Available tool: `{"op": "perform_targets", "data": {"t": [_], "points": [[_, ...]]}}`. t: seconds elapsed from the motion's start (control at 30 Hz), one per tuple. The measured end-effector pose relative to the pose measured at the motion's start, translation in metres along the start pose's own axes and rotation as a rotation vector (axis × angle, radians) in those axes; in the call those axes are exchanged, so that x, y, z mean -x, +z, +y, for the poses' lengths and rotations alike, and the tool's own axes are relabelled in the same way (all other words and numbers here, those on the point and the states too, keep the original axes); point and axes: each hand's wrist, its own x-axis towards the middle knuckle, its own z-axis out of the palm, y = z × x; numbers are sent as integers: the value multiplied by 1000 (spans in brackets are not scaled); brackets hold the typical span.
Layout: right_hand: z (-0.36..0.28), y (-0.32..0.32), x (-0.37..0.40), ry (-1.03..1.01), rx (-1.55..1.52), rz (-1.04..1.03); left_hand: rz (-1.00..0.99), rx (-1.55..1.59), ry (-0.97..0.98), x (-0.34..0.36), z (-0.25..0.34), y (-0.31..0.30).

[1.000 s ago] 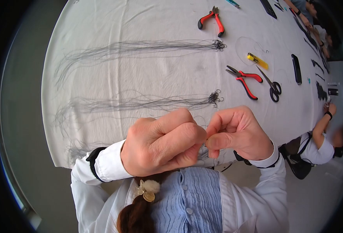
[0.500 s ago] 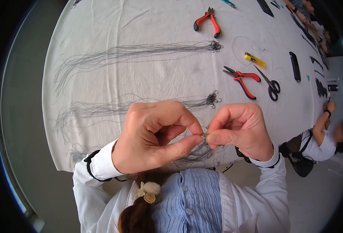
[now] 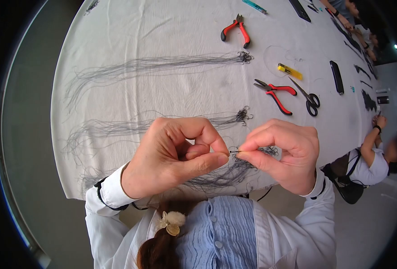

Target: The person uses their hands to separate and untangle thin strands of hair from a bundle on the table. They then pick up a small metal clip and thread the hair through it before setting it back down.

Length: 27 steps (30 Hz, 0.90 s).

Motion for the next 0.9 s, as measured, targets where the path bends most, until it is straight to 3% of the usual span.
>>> {"op": "perform_targets", "data": {"t": [0.07,0.33,0.43,0.5,0.53,0.63,0.7,0.77,0.8,0.9], "points": [[-3,1,3,-12,0,21,-14,-29,-60,2,6,1],[-13,-8,6,-8,10,-26,48,-5,3,16,6,3],[-14,-12,5,70,-148,-29,136,-15,11,31,15,-4],[-19,-14,2,230,-326,-33,170,-49,57,39,17,-8],[-17,-13,2,224,-326,-38,92,-105,37,42,16,-14],[-14,-8,1,37,-198,-7,25,-154,20,37,18,-10],[-19,-7,1,-121,69,16,19,-131,2,33,20,-5],[-17,-4,4,-203,130,33,56,1,8,28,16,2],[-16,-3,4,-287,195,55,22,13,-84,27,24,3],[-16,-1,4,-389,210,111,-56,0,-91,23,21,6]]}}
